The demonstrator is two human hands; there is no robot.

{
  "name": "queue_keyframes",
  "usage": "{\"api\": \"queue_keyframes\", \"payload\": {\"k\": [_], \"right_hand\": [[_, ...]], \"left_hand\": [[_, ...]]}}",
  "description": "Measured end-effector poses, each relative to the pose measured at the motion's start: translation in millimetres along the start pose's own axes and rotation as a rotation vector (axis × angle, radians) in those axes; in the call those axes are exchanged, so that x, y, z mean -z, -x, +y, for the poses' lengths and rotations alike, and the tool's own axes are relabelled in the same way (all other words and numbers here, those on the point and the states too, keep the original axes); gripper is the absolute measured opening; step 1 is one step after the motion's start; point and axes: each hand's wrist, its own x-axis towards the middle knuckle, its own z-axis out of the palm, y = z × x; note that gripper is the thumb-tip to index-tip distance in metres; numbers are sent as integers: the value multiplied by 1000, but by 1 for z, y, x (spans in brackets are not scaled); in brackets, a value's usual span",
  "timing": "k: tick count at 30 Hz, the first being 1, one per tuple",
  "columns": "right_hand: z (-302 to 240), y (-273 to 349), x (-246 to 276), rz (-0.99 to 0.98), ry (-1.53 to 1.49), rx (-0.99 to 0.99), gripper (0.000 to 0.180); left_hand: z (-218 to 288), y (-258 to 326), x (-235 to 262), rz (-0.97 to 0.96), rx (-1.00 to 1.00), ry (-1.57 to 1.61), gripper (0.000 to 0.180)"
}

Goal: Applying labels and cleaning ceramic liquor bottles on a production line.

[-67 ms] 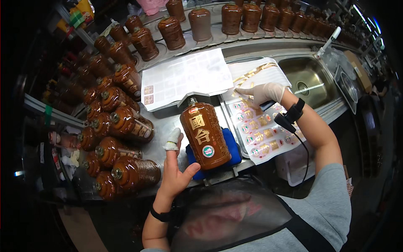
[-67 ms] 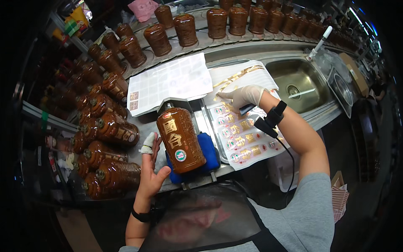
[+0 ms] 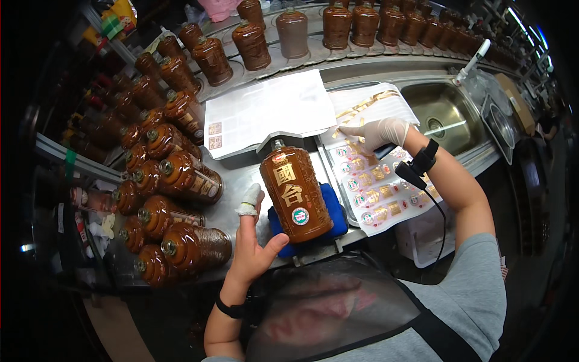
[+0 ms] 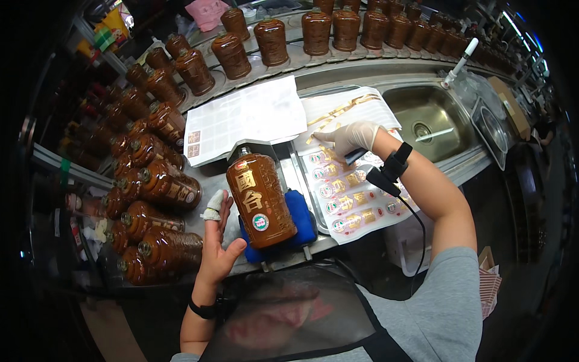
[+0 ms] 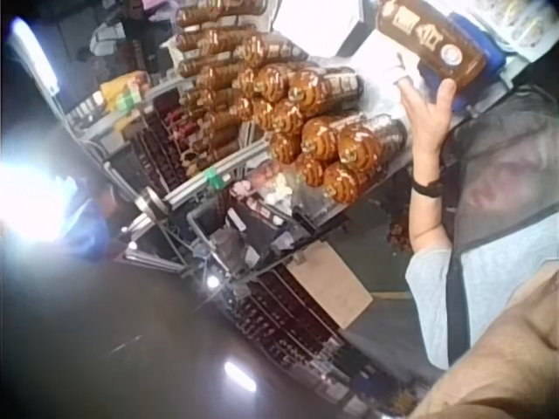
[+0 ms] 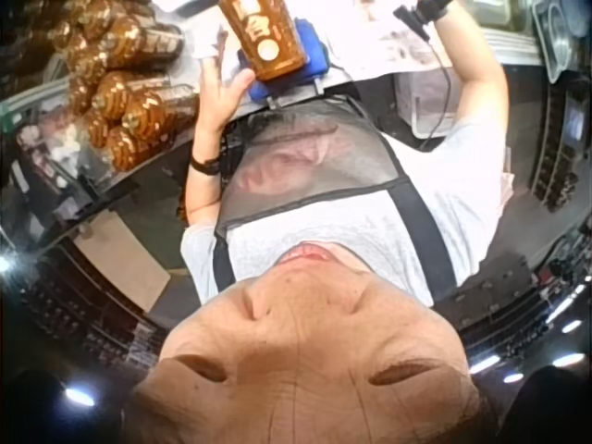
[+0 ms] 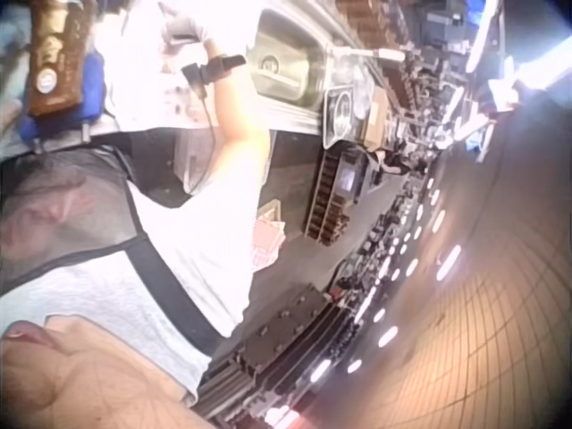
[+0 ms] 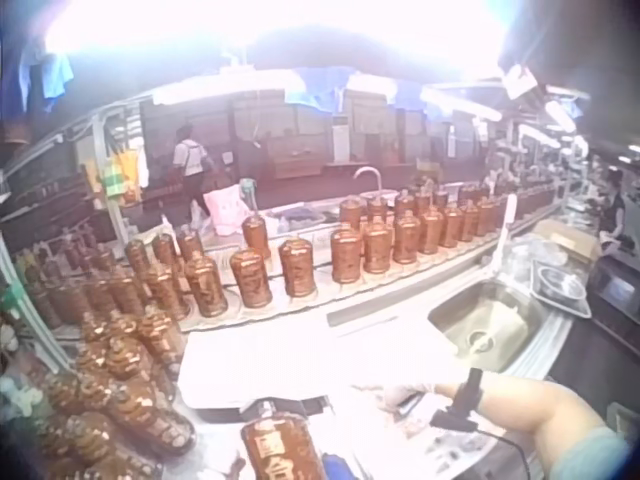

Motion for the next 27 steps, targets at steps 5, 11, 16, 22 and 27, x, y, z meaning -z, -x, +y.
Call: {"api": "queue_keyframes", "payload": {"k": [5, 11, 16, 22, 27], "right_hand": [[-16, 38, 26, 68, -31, 18, 94], [-33, 107, 63, 227, -299, 149, 79], [-66, 156, 65, 226, -752, 413, 71], [-98, 188, 49, 302, -875, 538, 69], [-98, 195, 38, 316, -928, 512, 68]], "left_hand": [[17, -3, 8, -31, -13, -104, 100], [61, -29, -1, 171, -118, 177, 59], [94, -68, -43, 3, -6, 336, 29], [105, -92, -83, -301, -104, 178, 45], [99, -90, -89, -279, -132, 219, 30]]}}
